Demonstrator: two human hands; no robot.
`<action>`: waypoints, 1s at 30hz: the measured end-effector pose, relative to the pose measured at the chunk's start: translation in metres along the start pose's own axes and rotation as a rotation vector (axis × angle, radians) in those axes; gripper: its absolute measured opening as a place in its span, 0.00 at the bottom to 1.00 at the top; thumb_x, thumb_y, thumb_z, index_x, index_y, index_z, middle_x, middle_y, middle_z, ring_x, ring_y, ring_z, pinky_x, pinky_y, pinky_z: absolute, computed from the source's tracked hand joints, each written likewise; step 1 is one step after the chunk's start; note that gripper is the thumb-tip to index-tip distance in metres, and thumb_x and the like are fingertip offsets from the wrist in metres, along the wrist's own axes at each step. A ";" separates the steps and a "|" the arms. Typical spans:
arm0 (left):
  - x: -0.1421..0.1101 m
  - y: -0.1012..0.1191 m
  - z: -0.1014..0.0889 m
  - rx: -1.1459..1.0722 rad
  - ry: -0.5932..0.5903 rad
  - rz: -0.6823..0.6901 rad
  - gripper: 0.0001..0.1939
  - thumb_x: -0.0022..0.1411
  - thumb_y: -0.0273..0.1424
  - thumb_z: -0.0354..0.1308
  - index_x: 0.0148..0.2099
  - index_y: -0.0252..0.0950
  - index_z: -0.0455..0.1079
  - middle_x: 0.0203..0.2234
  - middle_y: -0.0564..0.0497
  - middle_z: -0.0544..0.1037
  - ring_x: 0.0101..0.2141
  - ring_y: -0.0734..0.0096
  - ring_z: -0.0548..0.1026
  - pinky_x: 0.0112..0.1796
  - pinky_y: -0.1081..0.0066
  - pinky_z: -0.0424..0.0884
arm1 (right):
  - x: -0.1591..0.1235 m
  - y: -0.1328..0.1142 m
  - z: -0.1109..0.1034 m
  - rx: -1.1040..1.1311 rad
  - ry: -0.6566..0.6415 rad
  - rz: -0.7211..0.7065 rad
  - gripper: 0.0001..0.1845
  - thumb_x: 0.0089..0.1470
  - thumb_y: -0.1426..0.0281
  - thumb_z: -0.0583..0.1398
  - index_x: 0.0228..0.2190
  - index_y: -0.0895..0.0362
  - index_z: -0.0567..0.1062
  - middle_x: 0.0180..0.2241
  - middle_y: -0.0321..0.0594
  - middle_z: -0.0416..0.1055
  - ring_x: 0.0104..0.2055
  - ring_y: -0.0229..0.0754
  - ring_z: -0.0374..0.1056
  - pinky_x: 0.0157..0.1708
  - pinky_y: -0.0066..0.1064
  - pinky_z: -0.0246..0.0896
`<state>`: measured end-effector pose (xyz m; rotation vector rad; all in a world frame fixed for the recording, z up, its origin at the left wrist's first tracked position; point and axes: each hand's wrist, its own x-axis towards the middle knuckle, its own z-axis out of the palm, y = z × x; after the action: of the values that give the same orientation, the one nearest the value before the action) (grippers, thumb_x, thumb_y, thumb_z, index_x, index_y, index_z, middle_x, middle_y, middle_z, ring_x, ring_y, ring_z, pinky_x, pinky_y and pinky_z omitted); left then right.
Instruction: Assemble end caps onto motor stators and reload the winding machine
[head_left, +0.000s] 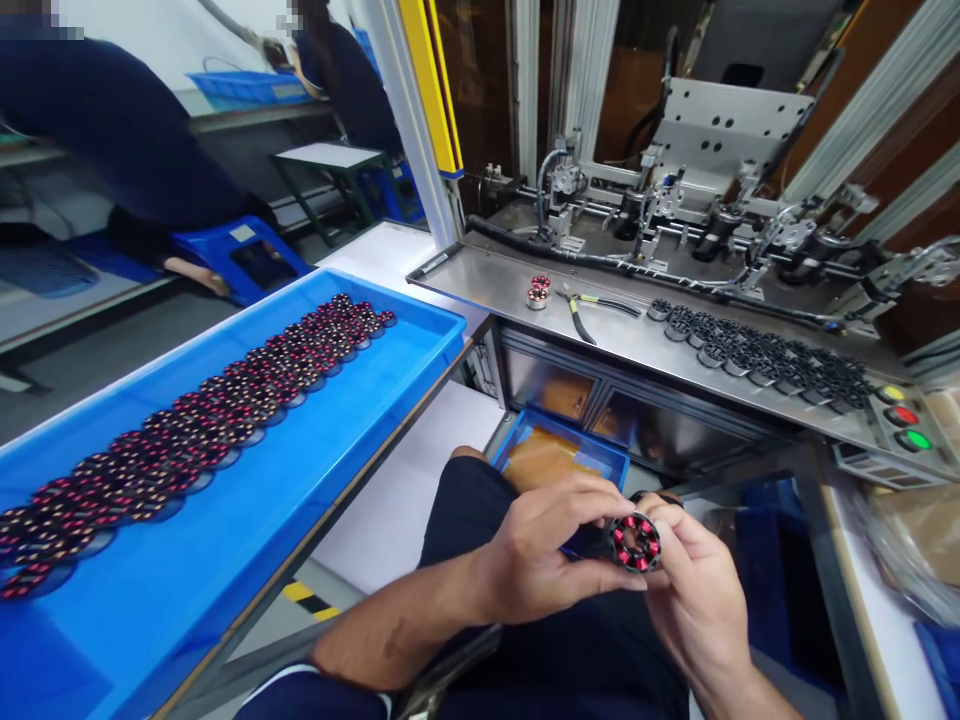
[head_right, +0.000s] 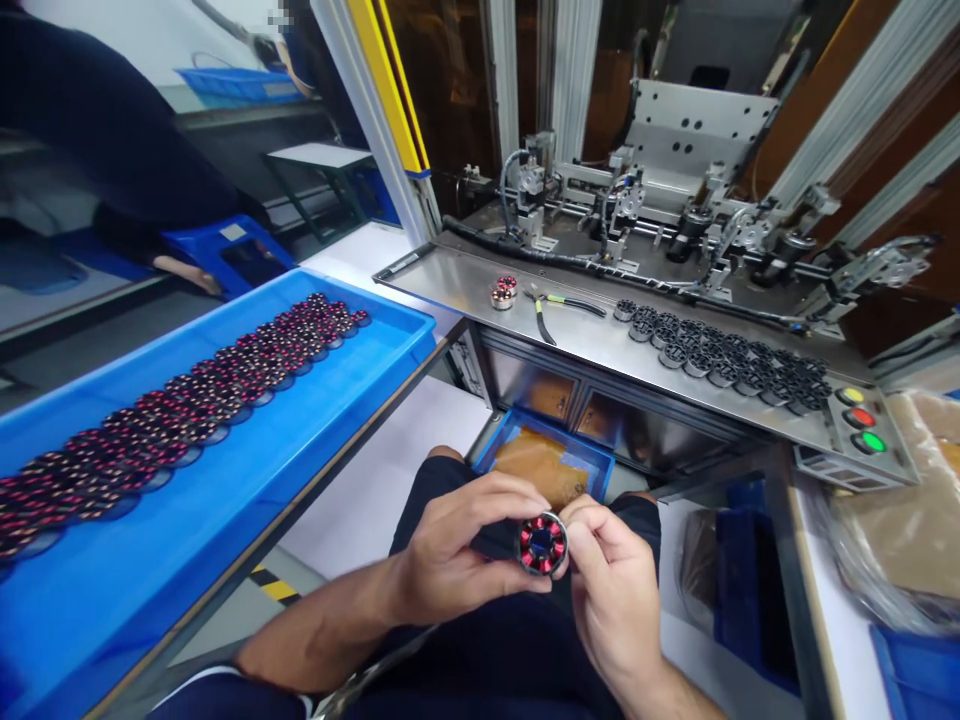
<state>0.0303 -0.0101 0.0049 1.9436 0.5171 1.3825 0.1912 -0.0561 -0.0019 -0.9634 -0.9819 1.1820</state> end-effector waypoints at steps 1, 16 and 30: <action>0.001 0.001 -0.001 0.006 -0.002 -0.001 0.27 0.52 0.32 0.72 0.54 0.37 0.71 0.39 0.42 0.81 0.40 0.59 0.80 0.42 0.64 0.78 | 0.001 0.000 0.002 0.027 0.002 0.019 0.15 0.59 0.68 0.61 0.21 0.59 0.72 0.23 0.35 0.64 0.24 0.34 0.62 0.24 0.23 0.63; -0.005 0.001 -0.006 -0.478 -0.076 -0.250 0.13 0.55 0.19 0.66 0.42 0.37 0.78 0.47 0.42 0.78 0.47 0.60 0.78 0.48 0.61 0.75 | 0.004 -0.009 -0.013 -0.478 -0.079 -0.358 0.08 0.61 0.76 0.58 0.29 0.56 0.73 0.27 0.37 0.68 0.30 0.38 0.66 0.29 0.29 0.65; -0.005 -0.009 0.018 -1.229 -0.126 -0.845 0.23 0.55 0.34 0.71 0.49 0.30 0.70 0.30 0.43 0.83 0.28 0.64 0.83 0.27 0.74 0.78 | 0.013 -0.043 -0.035 -0.857 -0.267 -0.907 0.16 0.49 0.82 0.64 0.41 0.57 0.76 0.30 0.40 0.75 0.31 0.42 0.74 0.30 0.36 0.77</action>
<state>0.0456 -0.0127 -0.0087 0.6455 0.2423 0.6785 0.2380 -0.0515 0.0305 -0.8204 -1.9456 0.0797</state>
